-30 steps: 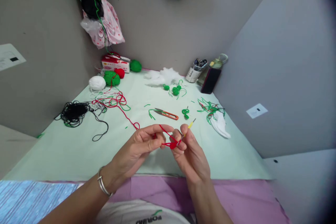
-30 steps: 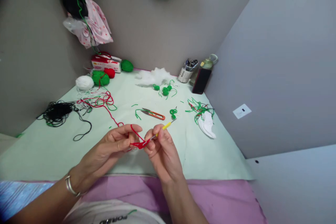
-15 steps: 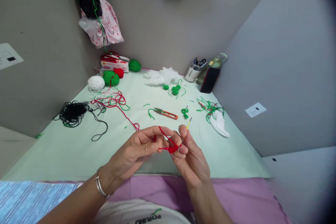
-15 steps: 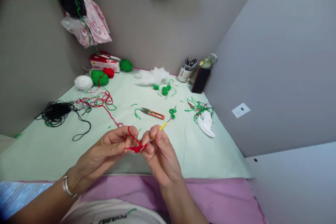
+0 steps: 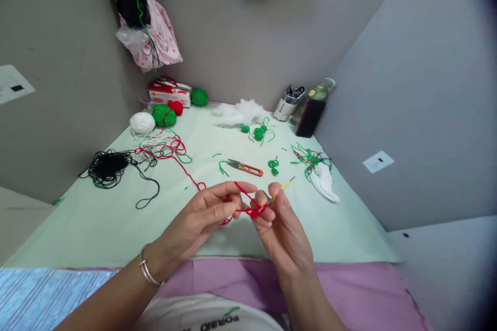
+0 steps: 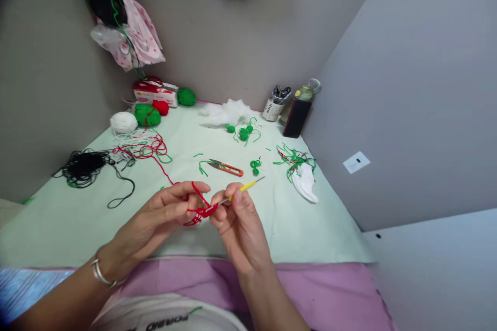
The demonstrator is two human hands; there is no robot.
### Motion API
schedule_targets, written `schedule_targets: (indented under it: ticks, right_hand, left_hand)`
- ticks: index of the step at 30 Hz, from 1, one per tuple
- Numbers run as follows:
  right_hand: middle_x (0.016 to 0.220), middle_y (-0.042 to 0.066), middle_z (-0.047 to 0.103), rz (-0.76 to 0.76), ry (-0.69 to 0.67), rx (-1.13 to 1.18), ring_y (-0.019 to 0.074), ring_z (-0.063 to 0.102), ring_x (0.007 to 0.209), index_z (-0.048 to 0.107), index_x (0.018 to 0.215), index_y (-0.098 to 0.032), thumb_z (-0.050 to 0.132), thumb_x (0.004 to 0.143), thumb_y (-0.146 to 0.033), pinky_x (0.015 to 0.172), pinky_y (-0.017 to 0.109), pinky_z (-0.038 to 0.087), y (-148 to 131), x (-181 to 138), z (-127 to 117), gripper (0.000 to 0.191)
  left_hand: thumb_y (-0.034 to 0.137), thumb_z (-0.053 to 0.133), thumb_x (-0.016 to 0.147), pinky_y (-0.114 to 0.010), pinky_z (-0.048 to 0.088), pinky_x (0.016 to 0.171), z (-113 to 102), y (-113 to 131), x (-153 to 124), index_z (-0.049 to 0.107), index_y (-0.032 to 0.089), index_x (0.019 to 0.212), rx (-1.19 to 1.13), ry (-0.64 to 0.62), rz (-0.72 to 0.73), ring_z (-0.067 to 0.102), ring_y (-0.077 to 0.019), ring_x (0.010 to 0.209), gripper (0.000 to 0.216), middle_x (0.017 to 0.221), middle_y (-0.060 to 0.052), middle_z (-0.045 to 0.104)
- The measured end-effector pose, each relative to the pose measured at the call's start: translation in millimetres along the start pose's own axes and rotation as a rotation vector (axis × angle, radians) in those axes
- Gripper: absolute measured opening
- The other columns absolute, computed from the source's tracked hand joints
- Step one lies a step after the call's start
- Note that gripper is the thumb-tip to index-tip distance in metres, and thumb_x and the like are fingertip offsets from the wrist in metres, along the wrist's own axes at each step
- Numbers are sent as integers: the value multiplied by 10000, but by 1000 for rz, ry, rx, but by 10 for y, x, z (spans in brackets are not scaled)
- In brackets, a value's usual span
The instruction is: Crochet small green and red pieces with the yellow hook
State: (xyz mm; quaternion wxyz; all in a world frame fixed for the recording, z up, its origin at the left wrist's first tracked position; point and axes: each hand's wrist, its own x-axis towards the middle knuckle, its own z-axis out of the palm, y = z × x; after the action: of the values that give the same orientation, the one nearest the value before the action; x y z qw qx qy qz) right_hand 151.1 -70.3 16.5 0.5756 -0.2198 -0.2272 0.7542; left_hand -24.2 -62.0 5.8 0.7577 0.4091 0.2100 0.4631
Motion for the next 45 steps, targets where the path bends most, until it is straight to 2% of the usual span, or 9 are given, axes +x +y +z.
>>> schedule_targets:
  ticks: [3, 6, 10, 15, 20, 25, 33, 38, 45]
  right_hand:
    - [805, -6, 768, -96, 61, -68, 40, 595, 582, 780, 853, -248, 909, 805, -347, 615, 130, 544, 2, 20, -15, 170]
    - [819, 5, 795, -179, 83, -139, 54, 630, 591, 792, 847, -254, 900, 812, -378, 613, 150, 547, 8, 30, -17, 168]
    - [826, 5, 805, -283, 96, -257, 77, 642, 598, 808, 844, -268, 884, 821, -413, 623, 193, 556, 36, 35, -17, 165]
    - [891, 20, 812, -446, 138, -497, 134, 682, 708, 832, 892, -292, 809, 896, -402, 715, 277, 575, 129, 31, -97, 112]
    - [971, 29, 811, -608, 120, -735, 202, 723, 953, 846, 948, -332, 741, 947, -251, 846, 343, 587, 208, 3, -131, 133]
    - [951, 31, 817, -724, 78, -865, 208, 710, 934, 851, 989, -353, 746, 920, -140, 839, 362, 581, 231, 3, -79, 247]
    - [902, 8, 798, -590, 153, -704, 166, 713, 842, 849, 926, -327, 786, 887, -168, 732, 285, 580, 245, 90, -220, 176]
    - [901, 31, 794, -609, 155, -716, 190, 722, 861, 851, 887, -300, 789, 875, -174, 741, 314, 603, 270, 63, -191, 140]
    - [856, 30, 777, -492, 196, -644, 165, 690, 730, 844, 884, -261, 816, 846, -223, 655, 292, 588, 261, 81, -184, 61]
  left_hand:
    - [459, 742, 943, -257, 424, 813, 8, 13, 3, 825, 288, 1172, 183, 148, 46, 524, -146, 823, 298, 787, 13, 567]
    - [506, 721, 947, -266, 430, 780, 31, 31, 4, 812, 309, 1198, 308, 230, 67, 535, -160, 862, 331, 869, -1, 608]
    - [427, 801, 889, -259, 429, 701, 87, 39, 25, 788, 313, 1228, 373, 236, 38, 538, -143, 791, 358, 901, 7, 644]
    - [312, 811, 870, -288, 477, 774, 148, -10, 60, 757, 295, 1279, 403, 292, 55, 610, -169, 837, 414, 886, 2, 687]
    - [268, 810, 862, -324, 501, 895, 163, -85, 85, 735, 265, 1309, 390, 258, 65, 645, -209, 958, 453, 962, -25, 738]
    - [241, 805, 849, -324, 498, 936, 179, -104, 127, 740, 223, 1250, 389, 265, 93, 644, -199, 945, 406, 980, -30, 734]
    - [263, 762, 894, -290, 502, 845, 179, -58, 102, 690, 193, 1311, 307, 281, 63, 609, -159, 842, 429, 858, 4, 635]
    - [268, 815, 851, -293, 498, 864, 183, -42, 111, 689, 207, 1326, 278, 283, 27, 618, -171, 891, 495, 911, -10, 660]
    - [285, 748, 915, -322, 483, 899, 68, -111, 126, 634, 213, 1419, 207, 181, -5, 652, -185, 904, 521, 942, -31, 700]
